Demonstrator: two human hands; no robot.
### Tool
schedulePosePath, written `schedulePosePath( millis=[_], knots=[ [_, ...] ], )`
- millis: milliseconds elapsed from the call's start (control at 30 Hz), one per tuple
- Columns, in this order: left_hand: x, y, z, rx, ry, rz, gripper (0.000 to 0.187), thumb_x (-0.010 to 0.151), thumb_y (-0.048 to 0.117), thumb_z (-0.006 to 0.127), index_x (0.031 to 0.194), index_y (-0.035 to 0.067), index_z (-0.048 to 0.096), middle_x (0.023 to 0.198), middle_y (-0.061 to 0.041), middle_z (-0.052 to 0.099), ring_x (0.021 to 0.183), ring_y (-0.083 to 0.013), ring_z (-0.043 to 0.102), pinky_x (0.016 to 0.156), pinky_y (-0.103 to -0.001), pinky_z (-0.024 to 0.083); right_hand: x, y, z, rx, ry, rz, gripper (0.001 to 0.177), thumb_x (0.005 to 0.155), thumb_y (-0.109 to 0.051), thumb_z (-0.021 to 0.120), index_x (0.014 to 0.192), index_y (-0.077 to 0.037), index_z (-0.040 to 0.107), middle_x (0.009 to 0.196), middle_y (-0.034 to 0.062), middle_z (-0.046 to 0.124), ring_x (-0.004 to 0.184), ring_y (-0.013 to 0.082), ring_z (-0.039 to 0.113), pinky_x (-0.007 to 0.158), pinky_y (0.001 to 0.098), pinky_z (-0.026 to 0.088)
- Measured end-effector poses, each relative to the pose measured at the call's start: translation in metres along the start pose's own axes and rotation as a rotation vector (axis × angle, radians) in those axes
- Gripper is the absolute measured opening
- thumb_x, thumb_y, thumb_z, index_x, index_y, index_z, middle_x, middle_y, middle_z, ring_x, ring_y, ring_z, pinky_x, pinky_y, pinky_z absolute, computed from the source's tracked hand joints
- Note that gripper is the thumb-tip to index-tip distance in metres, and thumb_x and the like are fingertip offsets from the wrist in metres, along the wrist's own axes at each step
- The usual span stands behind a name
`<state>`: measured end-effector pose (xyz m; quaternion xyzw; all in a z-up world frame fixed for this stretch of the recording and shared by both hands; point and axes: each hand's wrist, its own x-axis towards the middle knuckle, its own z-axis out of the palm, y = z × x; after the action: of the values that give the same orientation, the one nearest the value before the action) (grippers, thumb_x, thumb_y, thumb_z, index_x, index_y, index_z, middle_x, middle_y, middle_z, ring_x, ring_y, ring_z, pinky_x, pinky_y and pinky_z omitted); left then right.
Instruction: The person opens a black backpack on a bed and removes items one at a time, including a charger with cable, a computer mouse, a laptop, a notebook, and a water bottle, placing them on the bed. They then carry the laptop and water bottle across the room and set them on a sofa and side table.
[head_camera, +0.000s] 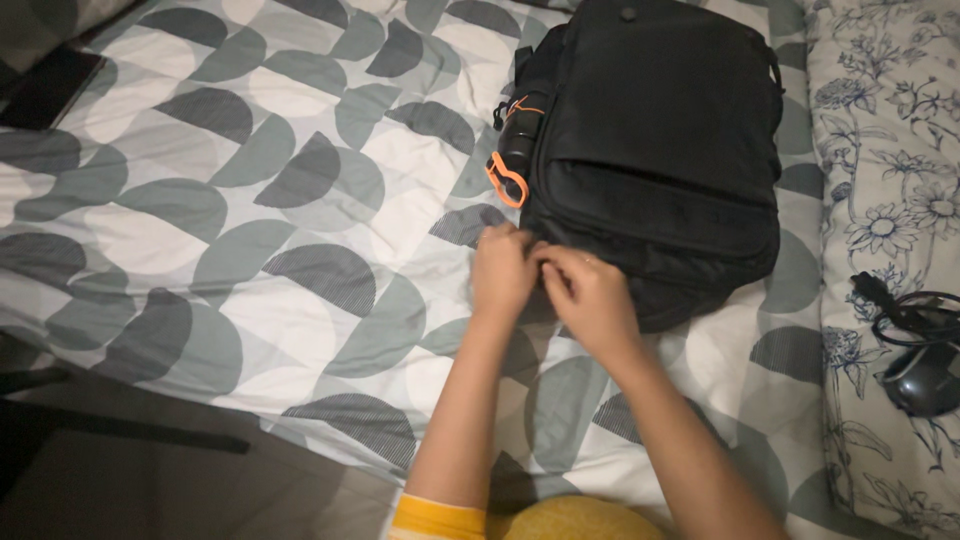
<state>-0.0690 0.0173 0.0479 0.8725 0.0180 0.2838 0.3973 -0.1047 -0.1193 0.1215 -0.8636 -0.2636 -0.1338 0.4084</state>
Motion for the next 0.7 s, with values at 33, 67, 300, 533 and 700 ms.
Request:
schedulePosePath(
  millis=[33,67,300,533,700],
  knots=[
    [0.0,0.003,-0.004,-0.004,-0.014,0.015,0.012,0.077,0.014,0.074,0.082,0.004,0.079,0.088,-0.02,0.07,0.09,-0.0418,0.064,0.083,-0.05,0.051,-0.001,0.001,0.0,0.002,0.025,0.003,0.018,0.092,-0.007,0.067,0.108,-0.004,0.073,0.094,0.0162,0.073,0.067,0.0275,0.071,0.062,0.0371,0.056],
    [-0.002,0.006,-0.008,-0.009,-0.027,0.028,0.012,0.076,0.014,0.073,0.081,0.004,0.079,0.088,-0.021,0.07,0.089,-0.0415,0.065,0.083,-0.05,0.052,-0.002,0.002,-0.001,0.003,0.049,0.006,0.017,0.092,-0.006,0.067,0.108,-0.004,0.073,0.093,0.0164,0.073,0.066,0.0268,0.071,0.061,0.0366,0.055],
    [-0.003,0.031,-0.033,-0.024,-0.18,0.084,0.017,0.073,0.018,0.07,0.077,0.003,0.076,0.084,-0.021,0.07,0.083,-0.0412,0.068,0.075,-0.053,0.053,-0.012,0.003,-0.002,-0.062,0.088,-0.057,0.034,0.081,0.001,0.072,0.115,-0.003,0.071,0.089,0.0167,0.069,0.071,0.0292,0.068,0.065,0.038,0.055],
    [-0.007,0.065,-0.043,-0.015,-0.264,0.2,0.019,0.075,0.019,0.071,0.075,0.001,0.074,0.081,-0.022,0.069,0.08,-0.0418,0.067,0.074,-0.052,0.053,-0.025,0.015,-0.013,-0.139,0.188,-0.05,0.034,0.077,0.003,0.075,0.11,-0.003,0.074,0.088,0.016,0.07,0.071,0.0311,0.066,0.067,0.0399,0.054],
    [-0.009,0.082,-0.043,0.018,-0.258,0.285,0.017,0.075,0.016,0.069,0.071,0.0,0.073,0.081,-0.021,0.069,0.08,-0.041,0.067,0.075,-0.052,0.054,-0.034,0.029,-0.014,-0.089,0.281,-0.15,0.028,0.081,0.004,0.073,0.109,-0.001,0.07,0.101,0.0175,0.072,0.088,0.0343,0.072,0.076,0.0388,0.058]
  ],
)
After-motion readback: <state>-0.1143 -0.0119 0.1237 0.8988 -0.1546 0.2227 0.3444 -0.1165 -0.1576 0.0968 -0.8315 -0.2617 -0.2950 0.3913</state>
